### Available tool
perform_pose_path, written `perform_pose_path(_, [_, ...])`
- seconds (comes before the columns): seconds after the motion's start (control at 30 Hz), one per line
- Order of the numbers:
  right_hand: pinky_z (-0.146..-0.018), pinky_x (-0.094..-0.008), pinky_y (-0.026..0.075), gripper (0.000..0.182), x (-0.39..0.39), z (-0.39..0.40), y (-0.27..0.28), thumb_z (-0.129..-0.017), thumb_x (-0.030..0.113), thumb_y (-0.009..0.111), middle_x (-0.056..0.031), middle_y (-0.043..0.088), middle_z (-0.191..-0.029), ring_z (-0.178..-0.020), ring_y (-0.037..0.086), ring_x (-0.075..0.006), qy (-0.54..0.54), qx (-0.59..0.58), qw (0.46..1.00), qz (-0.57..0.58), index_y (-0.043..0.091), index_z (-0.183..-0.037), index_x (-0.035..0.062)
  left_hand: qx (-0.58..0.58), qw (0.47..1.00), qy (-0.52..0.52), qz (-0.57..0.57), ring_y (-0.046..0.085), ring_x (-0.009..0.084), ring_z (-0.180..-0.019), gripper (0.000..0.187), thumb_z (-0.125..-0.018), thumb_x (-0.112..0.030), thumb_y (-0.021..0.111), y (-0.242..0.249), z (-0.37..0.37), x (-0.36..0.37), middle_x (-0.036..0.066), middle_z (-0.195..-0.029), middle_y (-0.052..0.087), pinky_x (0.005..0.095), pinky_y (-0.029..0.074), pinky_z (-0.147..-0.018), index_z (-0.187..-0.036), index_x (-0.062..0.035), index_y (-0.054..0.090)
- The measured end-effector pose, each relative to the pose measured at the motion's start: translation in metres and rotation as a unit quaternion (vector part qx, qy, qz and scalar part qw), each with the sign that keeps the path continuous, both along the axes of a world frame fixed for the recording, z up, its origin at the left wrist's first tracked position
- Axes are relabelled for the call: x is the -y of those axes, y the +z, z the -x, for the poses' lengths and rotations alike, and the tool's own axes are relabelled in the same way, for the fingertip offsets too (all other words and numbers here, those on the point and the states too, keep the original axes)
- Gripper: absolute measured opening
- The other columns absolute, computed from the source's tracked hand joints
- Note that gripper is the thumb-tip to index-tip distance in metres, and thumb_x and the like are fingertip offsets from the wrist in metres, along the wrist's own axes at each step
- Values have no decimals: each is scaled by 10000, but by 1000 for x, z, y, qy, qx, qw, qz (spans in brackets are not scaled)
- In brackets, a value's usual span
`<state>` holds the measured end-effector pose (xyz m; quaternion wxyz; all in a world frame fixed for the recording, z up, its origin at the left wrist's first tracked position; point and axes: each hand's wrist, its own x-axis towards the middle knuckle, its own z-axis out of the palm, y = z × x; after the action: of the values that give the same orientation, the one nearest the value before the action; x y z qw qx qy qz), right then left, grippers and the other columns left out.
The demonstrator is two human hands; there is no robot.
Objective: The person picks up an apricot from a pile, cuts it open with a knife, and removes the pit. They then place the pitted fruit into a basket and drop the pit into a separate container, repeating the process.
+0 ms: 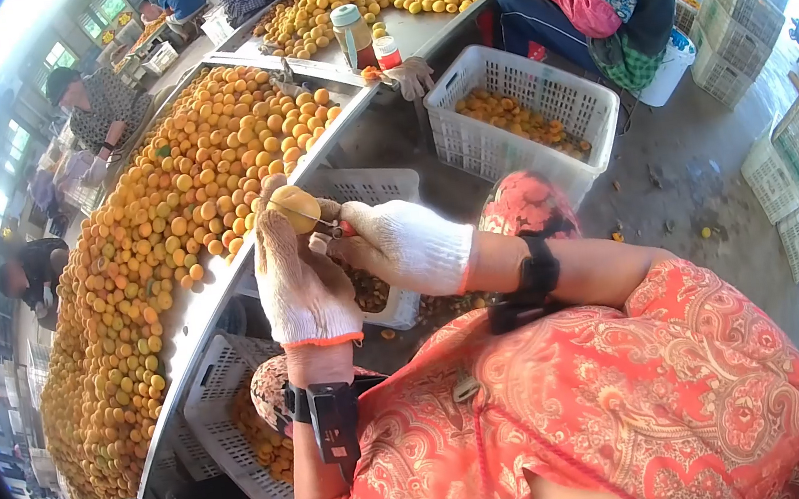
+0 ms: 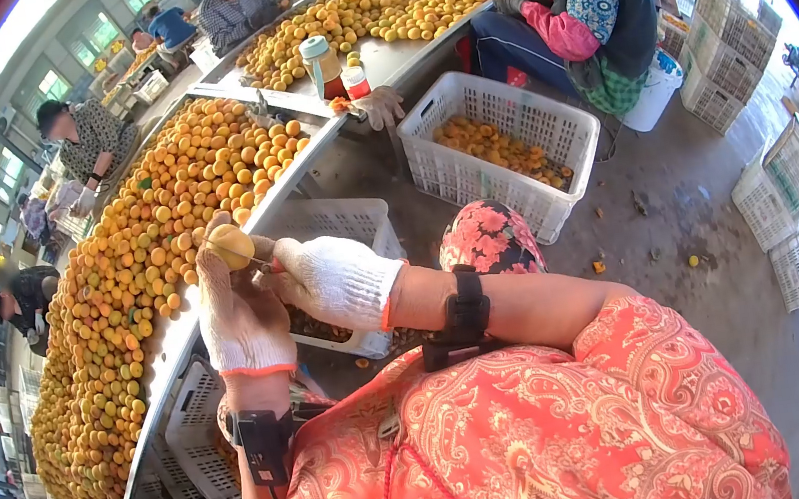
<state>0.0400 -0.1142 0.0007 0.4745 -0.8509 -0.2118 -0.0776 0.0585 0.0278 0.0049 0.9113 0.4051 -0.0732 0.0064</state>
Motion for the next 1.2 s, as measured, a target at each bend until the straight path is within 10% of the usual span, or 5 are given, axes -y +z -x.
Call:
perform_pose_path(0.33, [-669, -525, 463, 263, 4, -5, -13, -984, 274, 555, -295, 627, -839, -860, 609, -487, 6, 13, 998, -62, 508, -932, 21, -11, 999, -1, -51, 625, 138, -916, 415, -934, -123, 682, -12, -9, -6, 51, -1100, 647, 270, 549, -785, -1315, -31, 545])
perform_pose_path(0.57, [-702, -501, 512, 266, 0, -8, -25, -950, 229, 521, -262, 659, -859, -846, 649, -445, -43, -13, 999, 27, 521, -1127, 30, -102, 989, -3, 107, 609, 172, -821, 263, -982, -272, 632, -12, -16, 12, 22, -996, 632, 341, 541, -712, -1179, -102, 590])
perform_pose_path(1.2, [-722, -476, 506, 336, -14, -34, -37, -983, 334, 543, -257, 664, -883, -874, 645, -449, -38, -28, 999, -22, 566, -1075, 12, -1, 988, 34, -148, 617, 135, -839, 205, -992, -103, 564, -35, -42, 1, 53, -1005, 642, 285, 527, -744, -1167, -2, 596])
